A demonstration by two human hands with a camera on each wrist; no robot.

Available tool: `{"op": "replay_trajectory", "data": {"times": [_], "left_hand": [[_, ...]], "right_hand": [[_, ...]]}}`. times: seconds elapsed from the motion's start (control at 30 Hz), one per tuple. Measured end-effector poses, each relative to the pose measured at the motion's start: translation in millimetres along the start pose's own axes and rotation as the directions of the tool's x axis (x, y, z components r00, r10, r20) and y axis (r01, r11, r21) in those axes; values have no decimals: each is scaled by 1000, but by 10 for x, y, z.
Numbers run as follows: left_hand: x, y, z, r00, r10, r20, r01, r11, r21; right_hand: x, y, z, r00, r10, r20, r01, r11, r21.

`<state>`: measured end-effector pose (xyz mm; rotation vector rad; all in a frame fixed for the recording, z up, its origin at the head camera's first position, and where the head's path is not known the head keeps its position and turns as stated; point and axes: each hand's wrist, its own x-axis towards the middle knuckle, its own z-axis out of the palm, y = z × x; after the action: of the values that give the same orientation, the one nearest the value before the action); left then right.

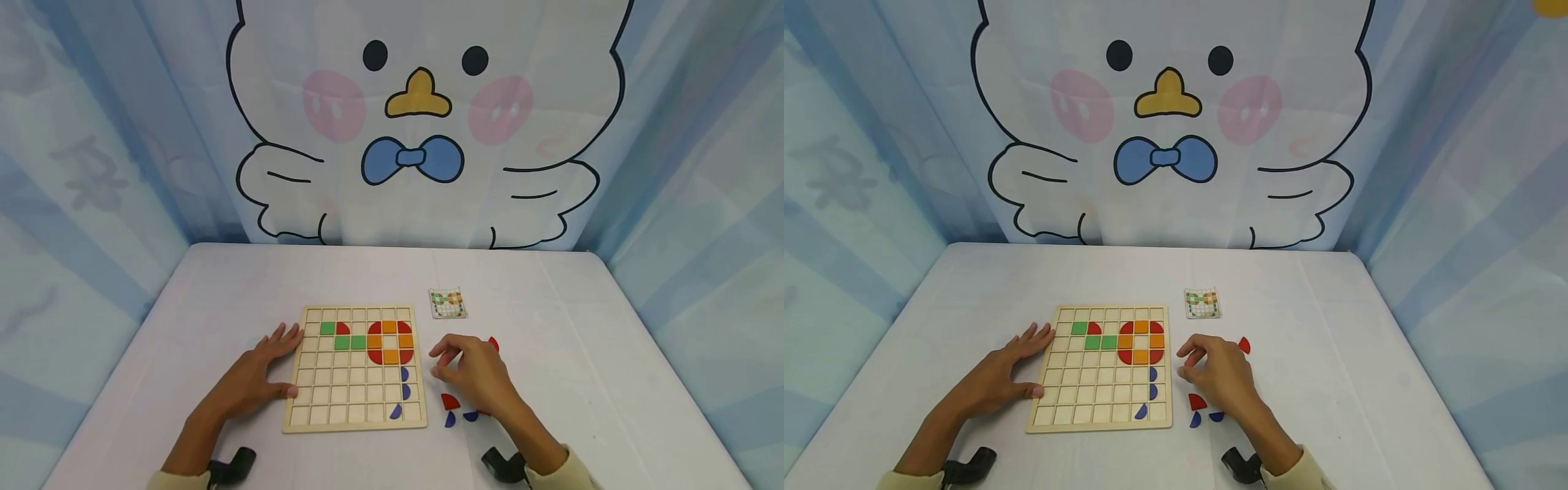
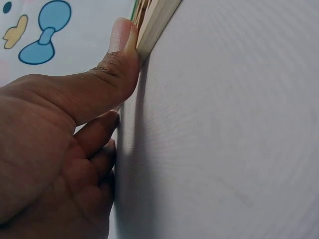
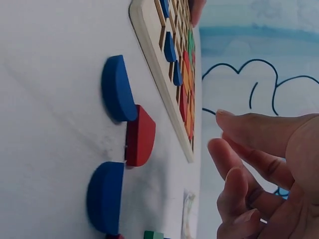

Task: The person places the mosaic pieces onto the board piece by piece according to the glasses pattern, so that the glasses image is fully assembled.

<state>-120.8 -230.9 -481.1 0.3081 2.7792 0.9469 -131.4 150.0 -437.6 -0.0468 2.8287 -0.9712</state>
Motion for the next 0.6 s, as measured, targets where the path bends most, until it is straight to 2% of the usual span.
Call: {"op": "replay_trajectory", "data": {"times": [0.4,0.6], "left_hand": [[13,-5,-5,1000,-7,2,7,1000,-1],[11,-19,0,1000,-8,10,8,1000,1]], "right_hand": [[-165,138,37,999,24,49,-22,998,-53],[-211,175,38,998,10,66,-1,992,-126]]}}
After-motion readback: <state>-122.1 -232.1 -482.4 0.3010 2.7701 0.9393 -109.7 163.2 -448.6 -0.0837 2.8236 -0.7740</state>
